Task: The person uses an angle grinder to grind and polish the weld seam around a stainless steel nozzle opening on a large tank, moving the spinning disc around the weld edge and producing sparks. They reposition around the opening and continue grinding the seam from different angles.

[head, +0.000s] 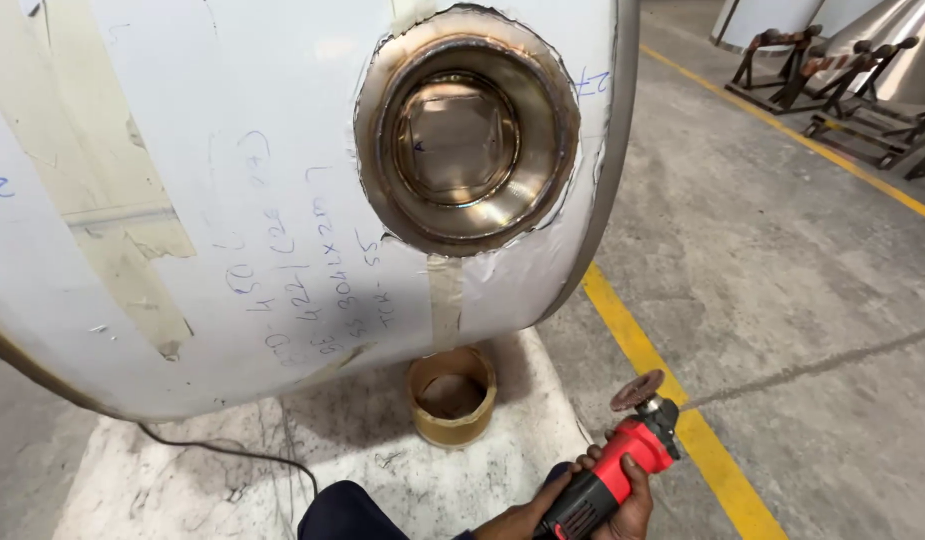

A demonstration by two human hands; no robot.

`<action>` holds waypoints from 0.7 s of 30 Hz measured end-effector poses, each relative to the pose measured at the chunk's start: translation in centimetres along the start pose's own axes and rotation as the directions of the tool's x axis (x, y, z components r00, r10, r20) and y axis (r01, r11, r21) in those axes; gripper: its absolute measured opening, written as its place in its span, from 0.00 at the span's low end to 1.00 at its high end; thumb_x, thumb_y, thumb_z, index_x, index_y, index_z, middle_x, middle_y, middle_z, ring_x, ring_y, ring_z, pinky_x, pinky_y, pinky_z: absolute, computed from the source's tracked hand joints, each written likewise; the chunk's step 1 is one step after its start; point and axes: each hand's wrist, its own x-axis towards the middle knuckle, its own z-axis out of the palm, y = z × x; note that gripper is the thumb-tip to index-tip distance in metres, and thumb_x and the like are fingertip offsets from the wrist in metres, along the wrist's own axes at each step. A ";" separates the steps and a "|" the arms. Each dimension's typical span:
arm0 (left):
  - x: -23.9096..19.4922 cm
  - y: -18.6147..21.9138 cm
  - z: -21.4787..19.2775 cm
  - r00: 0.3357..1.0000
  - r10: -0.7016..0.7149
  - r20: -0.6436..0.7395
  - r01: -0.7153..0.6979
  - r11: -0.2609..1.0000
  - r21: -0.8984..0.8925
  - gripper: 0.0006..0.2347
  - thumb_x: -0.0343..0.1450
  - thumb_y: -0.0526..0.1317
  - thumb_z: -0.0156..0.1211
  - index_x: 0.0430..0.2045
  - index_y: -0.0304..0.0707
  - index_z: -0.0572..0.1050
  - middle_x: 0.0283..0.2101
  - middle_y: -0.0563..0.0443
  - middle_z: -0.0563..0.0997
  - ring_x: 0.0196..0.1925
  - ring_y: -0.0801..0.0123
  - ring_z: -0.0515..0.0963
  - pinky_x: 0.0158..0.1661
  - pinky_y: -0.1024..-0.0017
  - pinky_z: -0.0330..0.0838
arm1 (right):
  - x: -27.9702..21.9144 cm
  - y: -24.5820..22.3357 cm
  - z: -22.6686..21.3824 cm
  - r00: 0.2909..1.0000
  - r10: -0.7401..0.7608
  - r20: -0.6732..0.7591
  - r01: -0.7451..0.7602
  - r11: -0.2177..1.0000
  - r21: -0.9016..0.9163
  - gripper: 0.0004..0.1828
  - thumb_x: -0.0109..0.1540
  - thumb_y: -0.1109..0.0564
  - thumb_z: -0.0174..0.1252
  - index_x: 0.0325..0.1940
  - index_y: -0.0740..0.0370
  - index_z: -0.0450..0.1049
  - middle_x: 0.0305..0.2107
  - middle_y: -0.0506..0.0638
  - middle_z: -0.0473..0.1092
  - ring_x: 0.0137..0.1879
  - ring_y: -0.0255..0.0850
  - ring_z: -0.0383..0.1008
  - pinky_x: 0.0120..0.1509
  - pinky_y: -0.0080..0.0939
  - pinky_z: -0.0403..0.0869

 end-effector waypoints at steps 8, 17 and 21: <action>1.8 -1.3 -0.5 0.882 0.461 -0.098 -0.445 0.744 -0.498 0.36 0.78 0.41 0.63 0.82 0.38 0.48 0.79 0.37 0.62 0.81 0.56 0.62 0.75 0.64 0.55 | -1.1 -0.7 4.0 0.990 -0.113 0.081 0.118 0.991 -0.061 0.30 0.61 0.44 0.59 0.62 0.61 0.64 0.37 0.56 0.69 0.41 0.50 0.73 0.51 0.55 0.74; 3.7 -3.9 0.3 0.601 0.778 -0.183 -0.799 0.574 -0.179 0.39 0.71 0.18 0.59 0.77 0.35 0.44 0.69 0.24 0.60 0.66 0.41 0.62 0.59 0.55 0.61 | 0.6 -0.2 2.9 0.992 -0.115 0.056 0.118 0.991 -0.060 0.27 0.60 0.46 0.59 0.59 0.62 0.67 0.38 0.55 0.70 0.43 0.47 0.74 0.52 0.55 0.75; 4.4 -7.4 2.0 0.904 0.422 -0.066 -0.341 0.619 -0.708 0.42 0.73 0.32 0.57 0.85 0.38 0.41 0.61 0.34 0.72 0.54 0.61 0.77 0.56 0.68 0.72 | -0.5 0.1 3.2 0.999 0.015 -0.045 -0.024 0.980 -0.199 0.27 0.59 0.47 0.59 0.58 0.62 0.64 0.36 0.57 0.71 0.41 0.51 0.75 0.50 0.56 0.76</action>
